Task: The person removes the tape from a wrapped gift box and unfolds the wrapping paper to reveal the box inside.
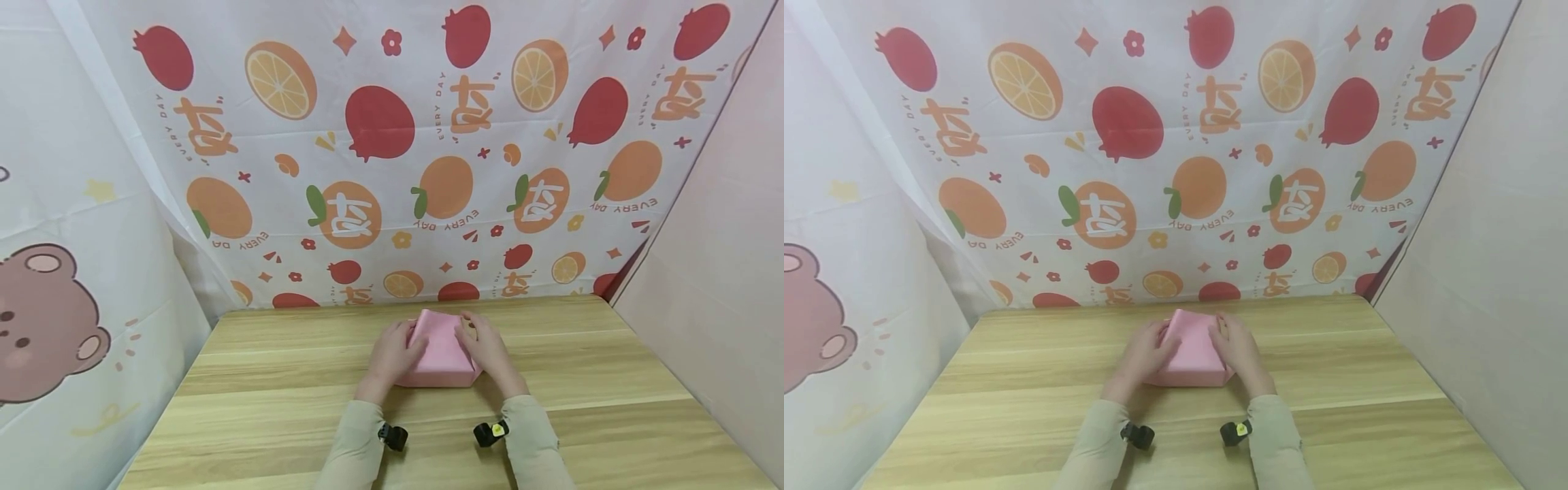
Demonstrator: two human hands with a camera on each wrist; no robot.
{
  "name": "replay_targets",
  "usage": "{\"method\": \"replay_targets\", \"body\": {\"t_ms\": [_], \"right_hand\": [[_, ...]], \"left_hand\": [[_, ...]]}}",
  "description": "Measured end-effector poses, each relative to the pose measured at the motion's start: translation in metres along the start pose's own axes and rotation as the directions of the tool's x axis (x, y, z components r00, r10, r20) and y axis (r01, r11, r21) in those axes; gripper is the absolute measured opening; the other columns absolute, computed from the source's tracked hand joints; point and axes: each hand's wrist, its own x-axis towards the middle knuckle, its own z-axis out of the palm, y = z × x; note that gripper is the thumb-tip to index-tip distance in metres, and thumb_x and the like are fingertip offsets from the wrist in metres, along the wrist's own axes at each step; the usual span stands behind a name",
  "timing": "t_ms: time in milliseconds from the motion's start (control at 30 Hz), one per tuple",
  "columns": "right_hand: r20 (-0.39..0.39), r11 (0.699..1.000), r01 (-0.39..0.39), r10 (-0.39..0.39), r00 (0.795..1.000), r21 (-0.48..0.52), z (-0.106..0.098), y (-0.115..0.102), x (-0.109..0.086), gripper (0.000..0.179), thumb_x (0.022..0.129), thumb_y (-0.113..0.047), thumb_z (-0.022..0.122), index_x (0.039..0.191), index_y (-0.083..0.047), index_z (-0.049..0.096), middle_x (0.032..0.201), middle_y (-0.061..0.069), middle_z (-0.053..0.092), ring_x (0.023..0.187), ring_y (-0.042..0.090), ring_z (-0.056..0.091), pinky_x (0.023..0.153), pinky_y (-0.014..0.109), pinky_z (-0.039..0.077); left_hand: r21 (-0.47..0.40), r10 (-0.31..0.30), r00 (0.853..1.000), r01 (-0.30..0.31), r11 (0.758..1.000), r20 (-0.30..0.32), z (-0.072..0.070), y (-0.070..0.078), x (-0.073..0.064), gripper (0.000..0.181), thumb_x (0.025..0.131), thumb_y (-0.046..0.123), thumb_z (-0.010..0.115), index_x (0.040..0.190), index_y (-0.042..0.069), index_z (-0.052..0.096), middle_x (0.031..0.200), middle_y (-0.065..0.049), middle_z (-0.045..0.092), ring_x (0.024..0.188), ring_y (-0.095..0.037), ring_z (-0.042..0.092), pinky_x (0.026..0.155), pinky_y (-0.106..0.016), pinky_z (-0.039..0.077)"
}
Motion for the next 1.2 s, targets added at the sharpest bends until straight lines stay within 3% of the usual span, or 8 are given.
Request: {"method": "replay_targets", "body": {"t_ms": [133, 267, 433, 567, 667, 833, 1033, 1200], "right_hand": [[-0.001, 1.000, 0.019, -0.019, 1.000, 0.013, -0.001, 0.000, 0.000, 0.051, 0.100, -0.037, 0.053, 0.140, -0.006, 0.051, 0.140, 0.018, 0.054, 0.128, 0.036, 0.052, 0.105, 0.055, 0.043], [-0.002, 0.999, 0.035, -0.035, 0.999, 0.015, -0.004, -0.004, 0.000, 0.040, 0.100, -0.034, 0.054, 0.128, -0.007, 0.062, 0.129, 0.015, 0.062, 0.124, 0.033, 0.056, 0.105, 0.053, 0.044], [-0.010, 0.998, 0.070, -0.070, 0.998, -0.003, -0.010, -0.010, -0.002, 0.029, 0.098, -0.028, 0.058, 0.116, -0.007, 0.068, 0.114, 0.012, 0.069, 0.113, 0.030, 0.061, 0.098, 0.050, 0.048], [-0.029, 0.995, 0.100, -0.099, 0.995, 0.004, -0.016, -0.016, -0.005, 0.032, 0.097, -0.025, 0.059, 0.122, -0.006, 0.063, 0.120, 0.014, 0.066, 0.114, 0.032, 0.060, 0.095, 0.052, 0.051], [-0.025, 0.993, 0.122, -0.122, 0.992, 0.001, -0.019, -0.020, -0.006, 0.038, 0.097, -0.022, 0.059, 0.131, -0.008, 0.058, 0.131, 0.016, 0.060, 0.122, 0.035, 0.056, 0.100, 0.054, 0.048], [0.052, 0.983, 0.183, -0.181, 0.982, -0.033, -0.021, -0.023, -0.009, 0.043, 0.095, -0.016, 0.061, 0.137, -0.010, 0.055, 0.139, 0.015, 0.056, 0.131, 0.036, 0.051, 0.107, 0.054, 0.042], [0.070, 0.974, 0.216, -0.211, 0.975, -0.070, -0.025, -0.032, -0.011, 0.030, 0.092, -0.013, 0.063, 0.121, -0.005, 0.065, 0.121, 0.014, 0.066, 0.117, 0.032, 0.061, 0.100, 0.049, 0.049], [0.105, 0.970, 0.228, -0.219, 0.970, -0.086, -0.037, -0.046, -0.015, 0.013, 0.092, -0.014, 0.065, 0.102, -0.008, 0.070, 0.103, 0.008, 0.070, 0.099, 0.025, 0.066, 0.089, 0.045, 0.054]], "left_hand": [[0.003, 0.050, 0.998, -0.050, 0.999, -0.039, -0.002, 0.005, 0.000, 0.037, 0.092, 0.040, 0.064, 0.115, 0.011, 0.068, 0.114, -0.009, 0.068, 0.107, -0.026, 0.065, 0.093, -0.044, 0.052], [0.004, 0.075, 0.995, -0.075, 0.997, -0.070, -0.003, 0.009, -0.001, 0.033, 0.093, 0.040, 0.064, 0.109, 0.013, 0.070, 0.109, -0.005, 0.070, 0.104, -0.023, 0.066, 0.092, -0.042, 0.052], [0.009, 0.156, 0.982, -0.156, 0.988, -0.109, -0.004, 0.018, -0.002, 0.027, 0.092, 0.037, 0.066, 0.104, 0.014, 0.071, 0.103, -0.002, 0.071, 0.101, -0.020, 0.067, 0.092, -0.039, 0.053], [0.012, 0.187, 0.975, -0.187, 0.982, -0.122, -0.007, 0.026, -0.003, 0.023, 0.090, 0.033, 0.069, 0.102, 0.014, 0.070, 0.102, -0.002, 0.071, 0.100, -0.019, 0.067, 0.090, -0.038, 0.053], [0.020, 0.192, 0.973, -0.191, 0.981, -0.130, -0.009, 0.030, -0.005, 0.019, 0.090, 0.030, 0.070, 0.100, 0.014, 0.069, 0.100, -0.001, 0.070, 0.096, -0.018, 0.067, 0.086, -0.037, 0.054], [0.030, 0.211, 0.963, -0.209, 0.977, -0.170, -0.011, 0.033, -0.006, 0.013, 0.087, 0.026, 0.071, 0.091, 0.015, 0.066, 0.090, 0.002, 0.067, 0.083, -0.013, 0.063, 0.075, -0.031, 0.054], [0.029, 0.280, 0.934, -0.281, 0.959, -0.222, -0.017, 0.038, -0.008, 0.015, 0.083, 0.018, 0.073, 0.086, 0.014, 0.059, 0.086, 0.000, 0.064, 0.072, -0.014, 0.057, 0.063, -0.025, 0.047], [0.015, 0.304, 0.931, -0.307, 0.952, -0.202, -0.024, 0.043, -0.008, 0.022, 0.084, 0.017, 0.073, 0.102, 0.013, 0.062, 0.096, -0.003, 0.068, 0.084, -0.015, 0.064, 0.073, -0.030, 0.054]]}}
